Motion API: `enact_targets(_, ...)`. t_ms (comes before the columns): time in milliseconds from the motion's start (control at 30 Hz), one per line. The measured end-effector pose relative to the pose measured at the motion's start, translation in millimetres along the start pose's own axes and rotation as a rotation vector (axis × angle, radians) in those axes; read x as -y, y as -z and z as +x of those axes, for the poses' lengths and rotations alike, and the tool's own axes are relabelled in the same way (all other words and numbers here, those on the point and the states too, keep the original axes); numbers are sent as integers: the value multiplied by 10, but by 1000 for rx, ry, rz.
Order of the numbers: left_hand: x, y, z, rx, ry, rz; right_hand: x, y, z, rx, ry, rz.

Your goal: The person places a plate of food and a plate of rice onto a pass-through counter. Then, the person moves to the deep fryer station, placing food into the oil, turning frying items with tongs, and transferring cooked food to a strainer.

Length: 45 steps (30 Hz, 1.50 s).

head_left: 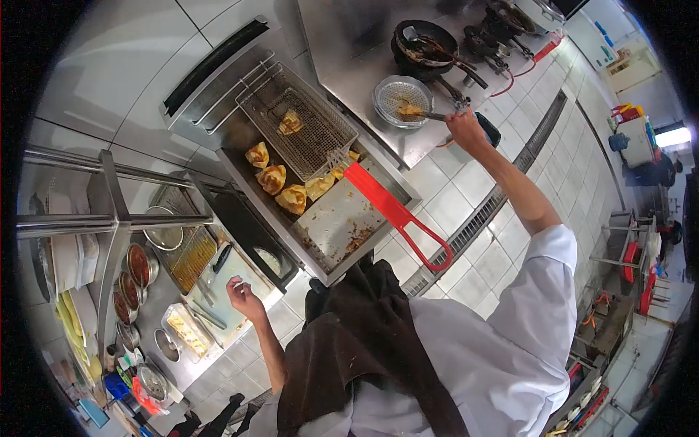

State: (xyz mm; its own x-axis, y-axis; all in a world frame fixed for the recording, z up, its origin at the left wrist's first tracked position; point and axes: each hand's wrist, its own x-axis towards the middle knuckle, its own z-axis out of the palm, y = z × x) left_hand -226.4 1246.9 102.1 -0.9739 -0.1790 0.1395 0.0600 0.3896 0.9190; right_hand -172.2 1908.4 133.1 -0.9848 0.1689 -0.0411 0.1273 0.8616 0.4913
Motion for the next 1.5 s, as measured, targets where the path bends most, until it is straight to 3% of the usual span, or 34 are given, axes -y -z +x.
enact_targets(567, 96, -114, -111, 11, -10, -50, -238, 366, -229, 67, 90, -24)
enact_targets(767, 113, -141, -115, 30, -27, -87, -360, 741, -299, 46, -27, 68)
enact_targets(900, 148, -76, -24, 32, -28, -123, -524, 1209, -344, -107, -294, 323)
enact_targets(967, 135, -1, 28, 46, -23, -88, -436, 1485, -394, -312, -323, 534)
enact_targets(1033, 183, 71, 95, 46, -25, -104, -87, 2130, -466, -328, -392, 884)
enact_targets(1100, 326, 146, 171, 38, -64, -177, 299, 2470, -525, -359, -351, 985)
enact_targets(1167, 393, 253, 249, 47, -36, -232, 965, 3010, -547, -314, -497, 1443)
enact_targets(1233, 464, 378, 333, 56, -51, -224, 1565, 3003, -497, -289, -384, 1486)
enact_targets(1300, 491, 557, 422, 70, -41, -226, 2213, 3217, -457, -145, -286, 1291)
enact_targets(1367, 545, 722, 492, 82, 31, -256, 2837, 2911, -339, -418, -35, 993)
enact_targets(1500, 760, 1111, 601, 45, 34, -276, 3909, 2484, -131, -273, -195, 1001)
